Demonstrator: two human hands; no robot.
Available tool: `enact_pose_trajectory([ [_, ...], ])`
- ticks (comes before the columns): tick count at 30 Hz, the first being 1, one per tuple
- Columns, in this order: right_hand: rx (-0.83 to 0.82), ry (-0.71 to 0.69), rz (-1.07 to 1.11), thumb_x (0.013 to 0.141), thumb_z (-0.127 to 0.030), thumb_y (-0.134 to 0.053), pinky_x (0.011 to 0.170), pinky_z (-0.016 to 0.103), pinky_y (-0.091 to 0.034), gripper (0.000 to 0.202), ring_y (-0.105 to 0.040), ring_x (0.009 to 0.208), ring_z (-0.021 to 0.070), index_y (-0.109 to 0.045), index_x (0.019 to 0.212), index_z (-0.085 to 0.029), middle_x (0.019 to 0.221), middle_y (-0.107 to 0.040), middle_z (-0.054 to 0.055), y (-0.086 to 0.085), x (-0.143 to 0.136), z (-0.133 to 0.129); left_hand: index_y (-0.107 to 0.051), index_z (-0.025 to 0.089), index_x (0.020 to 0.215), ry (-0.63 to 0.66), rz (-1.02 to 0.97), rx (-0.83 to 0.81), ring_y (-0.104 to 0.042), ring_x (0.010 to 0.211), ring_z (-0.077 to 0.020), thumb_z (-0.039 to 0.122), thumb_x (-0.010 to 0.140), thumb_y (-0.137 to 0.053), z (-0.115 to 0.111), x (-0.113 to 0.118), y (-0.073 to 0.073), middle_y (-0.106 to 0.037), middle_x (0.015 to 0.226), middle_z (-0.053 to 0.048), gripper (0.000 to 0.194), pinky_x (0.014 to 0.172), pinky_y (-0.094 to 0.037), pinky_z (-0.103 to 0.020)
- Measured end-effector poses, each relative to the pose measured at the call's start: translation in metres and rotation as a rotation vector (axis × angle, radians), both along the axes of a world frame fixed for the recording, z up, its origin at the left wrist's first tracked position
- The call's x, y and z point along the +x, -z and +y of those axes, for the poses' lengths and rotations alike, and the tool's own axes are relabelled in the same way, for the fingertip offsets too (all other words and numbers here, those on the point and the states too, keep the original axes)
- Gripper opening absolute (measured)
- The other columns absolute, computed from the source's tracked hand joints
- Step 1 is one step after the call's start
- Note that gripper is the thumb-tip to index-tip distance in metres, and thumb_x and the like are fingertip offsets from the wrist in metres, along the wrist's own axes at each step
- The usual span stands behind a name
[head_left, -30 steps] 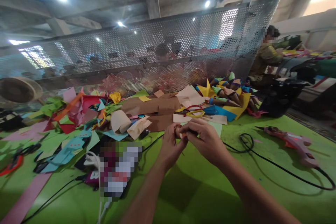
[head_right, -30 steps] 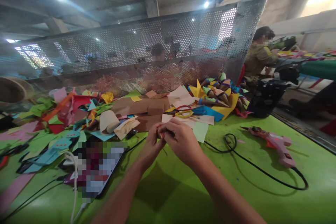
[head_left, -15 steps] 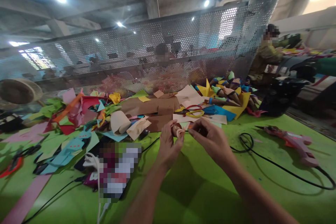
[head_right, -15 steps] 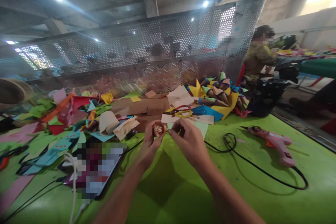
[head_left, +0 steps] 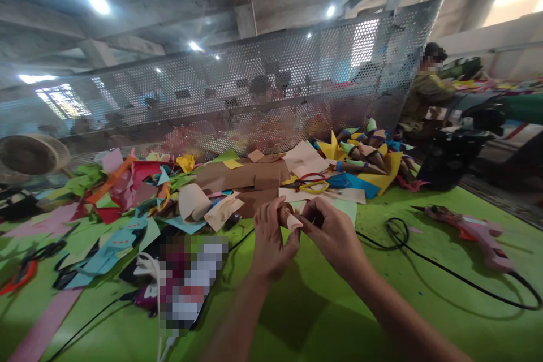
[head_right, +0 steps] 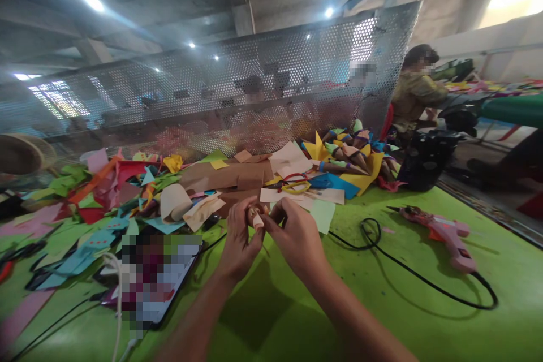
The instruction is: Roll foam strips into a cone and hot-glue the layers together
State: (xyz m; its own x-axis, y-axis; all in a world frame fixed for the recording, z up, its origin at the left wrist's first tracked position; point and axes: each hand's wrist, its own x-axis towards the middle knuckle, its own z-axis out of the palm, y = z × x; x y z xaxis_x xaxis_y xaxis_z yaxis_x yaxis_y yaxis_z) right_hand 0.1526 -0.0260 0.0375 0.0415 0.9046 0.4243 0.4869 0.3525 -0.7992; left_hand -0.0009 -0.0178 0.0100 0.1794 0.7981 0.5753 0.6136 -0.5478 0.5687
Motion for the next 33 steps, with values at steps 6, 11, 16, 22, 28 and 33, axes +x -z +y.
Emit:
enact_pose_trajectory([
  [6, -0.014, 0.016, -0.039, 0.083, -0.035, -0.062, 0.058, 0.026, -0.035, 0.020, -0.048, 0.060, 0.0151, -0.052, 0.072, -0.022, 0.066, -0.058, -0.001, -0.0024, 0.0001, -0.0005, -0.037, 0.022, 0.137, -0.014, 0.035, 0.025, -0.048, 0.122, -0.0269, 0.037, 0.092, -0.048, 0.0003, 0.0010, 0.0003, -0.053, 0.128, -0.012, 0.048, 0.107, -0.034, -0.046],
  [11, 0.040, 0.044, -0.090, 0.081, -0.032, -0.063, 0.059, 0.026, -0.035, 0.018, -0.049, 0.061, 0.0151, -0.053, 0.072, -0.022, 0.067, -0.059, -0.001, 0.0000, 0.0021, 0.0013, -0.038, 0.021, 0.137, -0.012, 0.046, 0.027, -0.048, 0.122, -0.0272, 0.038, 0.093, -0.048, -0.0003, 0.0017, -0.0008, -0.053, 0.128, -0.013, 0.048, 0.107, -0.034, -0.046],
  [16, 0.077, 0.054, -0.125, 0.082, -0.033, -0.064, 0.058, 0.026, -0.036, 0.017, -0.051, 0.060, 0.0151, -0.054, 0.072, -0.021, 0.067, -0.062, 0.000, 0.0023, 0.0028, 0.0033, -0.036, 0.021, 0.137, -0.017, 0.064, 0.025, -0.046, 0.123, -0.0272, 0.040, 0.093, -0.048, 0.0006, 0.0018, 0.0007, -0.052, 0.128, -0.012, 0.049, 0.107, -0.032, -0.047],
  [22, 0.136, 0.065, -0.205, 0.081, -0.024, -0.064, 0.059, 0.026, -0.038, 0.009, -0.057, 0.064, 0.0167, -0.058, 0.074, -0.021, 0.072, -0.065, 0.001, -0.0007, 0.0027, -0.0005, -0.036, 0.021, 0.139, -0.016, 0.072, 0.014, -0.047, 0.122, -0.0275, 0.044, 0.094, -0.047, 0.0000, 0.0021, -0.0003, -0.053, 0.128, -0.013, 0.051, 0.107, -0.032, -0.046],
  [28, 0.212, 0.101, -0.279, 0.081, -0.018, -0.062, 0.063, 0.026, -0.040, 0.006, -0.060, 0.069, 0.0176, -0.061, 0.076, -0.021, 0.078, -0.067, 0.003, -0.0006, 0.0019, -0.0037, -0.037, 0.022, 0.139, -0.019, 0.079, 0.005, -0.047, 0.123, -0.0281, 0.047, 0.094, -0.047, 0.0009, 0.0017, 0.0022, -0.053, 0.129, -0.013, 0.052, 0.108, -0.032, -0.047],
  [33, 0.200, 0.077, -0.269, 0.080, -0.015, -0.063, 0.065, 0.027, -0.042, 0.005, -0.061, 0.070, 0.0181, -0.063, 0.077, -0.020, 0.079, -0.068, 0.003, -0.0017, 0.0014, -0.0039, -0.037, 0.021, 0.139, -0.004, 0.071, 0.024, -0.048, 0.122, -0.0283, 0.045, 0.094, -0.048, 0.0010, 0.0019, 0.0021, -0.054, 0.129, -0.013, 0.052, 0.107, -0.032, -0.047],
])
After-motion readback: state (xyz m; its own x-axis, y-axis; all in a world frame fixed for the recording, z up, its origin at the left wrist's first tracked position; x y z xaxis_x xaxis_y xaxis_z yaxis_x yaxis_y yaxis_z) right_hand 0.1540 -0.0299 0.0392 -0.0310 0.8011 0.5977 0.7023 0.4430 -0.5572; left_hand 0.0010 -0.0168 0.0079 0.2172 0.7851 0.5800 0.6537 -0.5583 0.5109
